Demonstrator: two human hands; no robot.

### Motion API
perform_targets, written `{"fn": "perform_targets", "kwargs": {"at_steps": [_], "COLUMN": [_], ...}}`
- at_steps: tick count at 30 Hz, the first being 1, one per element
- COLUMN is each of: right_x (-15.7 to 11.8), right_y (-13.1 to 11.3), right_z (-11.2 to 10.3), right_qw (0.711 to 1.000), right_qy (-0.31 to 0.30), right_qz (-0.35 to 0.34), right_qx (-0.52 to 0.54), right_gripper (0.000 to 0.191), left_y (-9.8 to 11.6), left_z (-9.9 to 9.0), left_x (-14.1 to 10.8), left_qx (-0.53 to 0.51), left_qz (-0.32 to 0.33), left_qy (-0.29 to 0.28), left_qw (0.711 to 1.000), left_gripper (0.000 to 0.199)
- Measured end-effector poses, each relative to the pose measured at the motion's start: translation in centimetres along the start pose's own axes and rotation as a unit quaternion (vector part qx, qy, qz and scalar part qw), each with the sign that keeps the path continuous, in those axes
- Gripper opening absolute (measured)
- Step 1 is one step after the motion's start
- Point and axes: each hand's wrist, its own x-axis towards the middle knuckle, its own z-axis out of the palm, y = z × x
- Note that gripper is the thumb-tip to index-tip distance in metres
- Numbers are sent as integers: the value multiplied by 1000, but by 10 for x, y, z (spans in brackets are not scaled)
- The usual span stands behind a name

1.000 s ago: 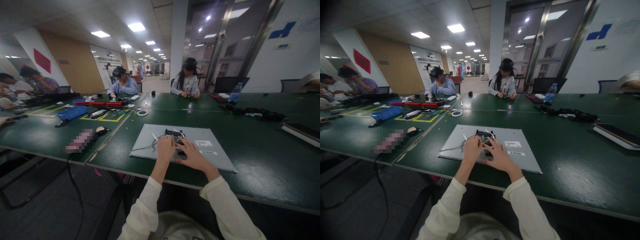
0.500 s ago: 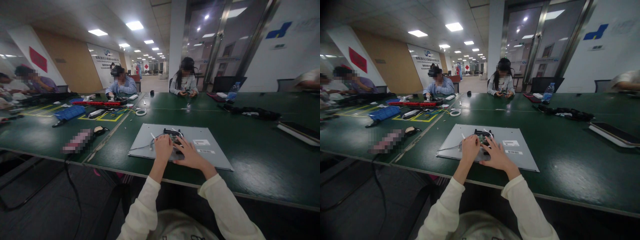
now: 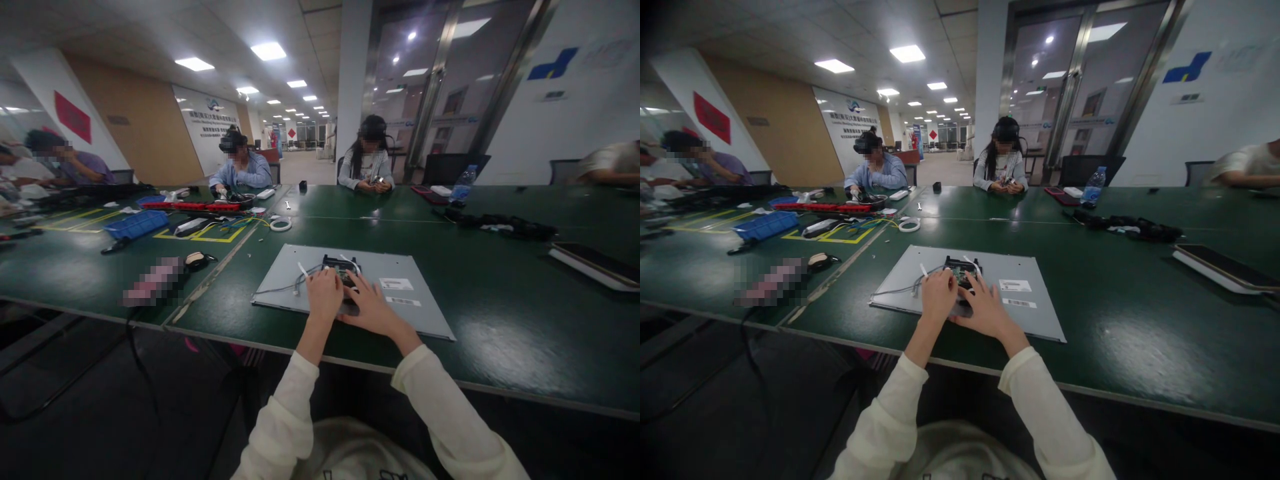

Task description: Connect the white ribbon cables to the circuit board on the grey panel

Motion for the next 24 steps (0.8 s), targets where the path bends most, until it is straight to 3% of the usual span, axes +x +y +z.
{"fn": "perform_targets", "kwargs": {"at_steps": [6, 13, 18, 24], "right_x": [-2, 2, -1, -4], "right_y": [2, 27, 44, 38], "right_z": [2, 0, 9, 21], "right_qw": [999, 977, 978, 979], "right_qy": [33, 206, 173, 89], "right_qz": [-8, 53, 112, 169], "right_qx": [14, 30, -11, -71], "right_gripper": [74, 39, 41, 48], "left_y": [0, -3, -5, -7], "left_z": [-1, 5, 6, 8], "left_x": [0, 0, -1, -1], "left_qx": [0, 3, 0, -8], "left_qz": [-3, -22, -19, -11], "left_qy": [-22, -32, -22, -40], "left_qw": [1000, 999, 1000, 999], "left_gripper": [20, 18, 19, 21]}}
